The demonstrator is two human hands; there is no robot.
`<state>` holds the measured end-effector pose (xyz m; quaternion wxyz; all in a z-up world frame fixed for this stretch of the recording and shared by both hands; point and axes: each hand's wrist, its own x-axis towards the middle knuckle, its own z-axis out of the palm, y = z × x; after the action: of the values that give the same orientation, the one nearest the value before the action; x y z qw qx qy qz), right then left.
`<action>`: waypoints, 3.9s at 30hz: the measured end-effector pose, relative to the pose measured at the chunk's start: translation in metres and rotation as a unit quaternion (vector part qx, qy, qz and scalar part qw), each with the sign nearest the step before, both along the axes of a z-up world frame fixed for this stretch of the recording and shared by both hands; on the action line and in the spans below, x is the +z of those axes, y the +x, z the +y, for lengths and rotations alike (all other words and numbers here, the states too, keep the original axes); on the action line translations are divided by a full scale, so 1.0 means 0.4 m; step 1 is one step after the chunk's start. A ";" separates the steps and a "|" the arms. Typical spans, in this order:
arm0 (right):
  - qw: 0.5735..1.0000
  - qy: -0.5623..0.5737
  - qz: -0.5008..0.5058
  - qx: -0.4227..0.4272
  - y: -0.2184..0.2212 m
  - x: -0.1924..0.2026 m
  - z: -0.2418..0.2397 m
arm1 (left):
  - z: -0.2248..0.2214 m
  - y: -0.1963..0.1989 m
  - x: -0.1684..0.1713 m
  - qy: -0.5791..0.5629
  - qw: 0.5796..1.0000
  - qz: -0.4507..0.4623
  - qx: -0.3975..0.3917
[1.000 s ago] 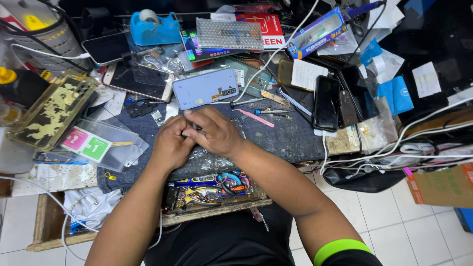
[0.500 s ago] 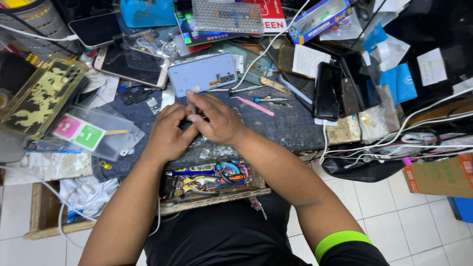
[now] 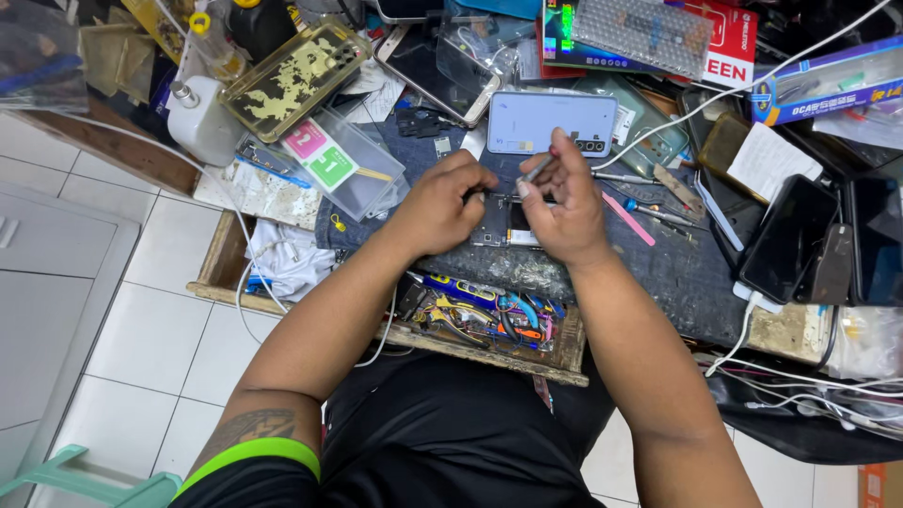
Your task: The person removes the back cover of a mobile phone and uses a screwdriver to remove screws from the internal chassis.
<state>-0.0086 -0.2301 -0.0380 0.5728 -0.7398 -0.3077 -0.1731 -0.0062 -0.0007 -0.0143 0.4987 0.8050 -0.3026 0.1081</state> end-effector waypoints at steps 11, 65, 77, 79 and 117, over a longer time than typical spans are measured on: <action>0.996 0.090 0.028 -0.013 0.017 -0.008 -0.036 | -0.065 0.021 0.051 0.297 0.953 -0.062 0.004; 0.965 -0.157 -0.166 -0.126 -0.021 0.081 0.027 | -0.042 0.045 0.017 0.051 0.996 -0.021 -0.069; 0.981 -0.119 -0.122 -0.090 -0.022 0.086 0.053 | -0.074 0.058 -0.031 0.013 1.000 0.001 0.003; 0.979 -0.131 -0.093 -0.124 -0.020 0.080 0.052 | -0.078 0.058 -0.030 0.027 0.999 0.000 0.026; 0.988 -0.108 -0.059 -0.091 0.002 0.024 0.013 | -0.042 0.052 -0.036 -0.078 0.996 0.017 -0.025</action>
<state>-0.0077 -0.2250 -0.0283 0.4525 -0.8105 -0.2895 -0.2334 0.0146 -0.0176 -0.0286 0.5677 0.7576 -0.3046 0.1054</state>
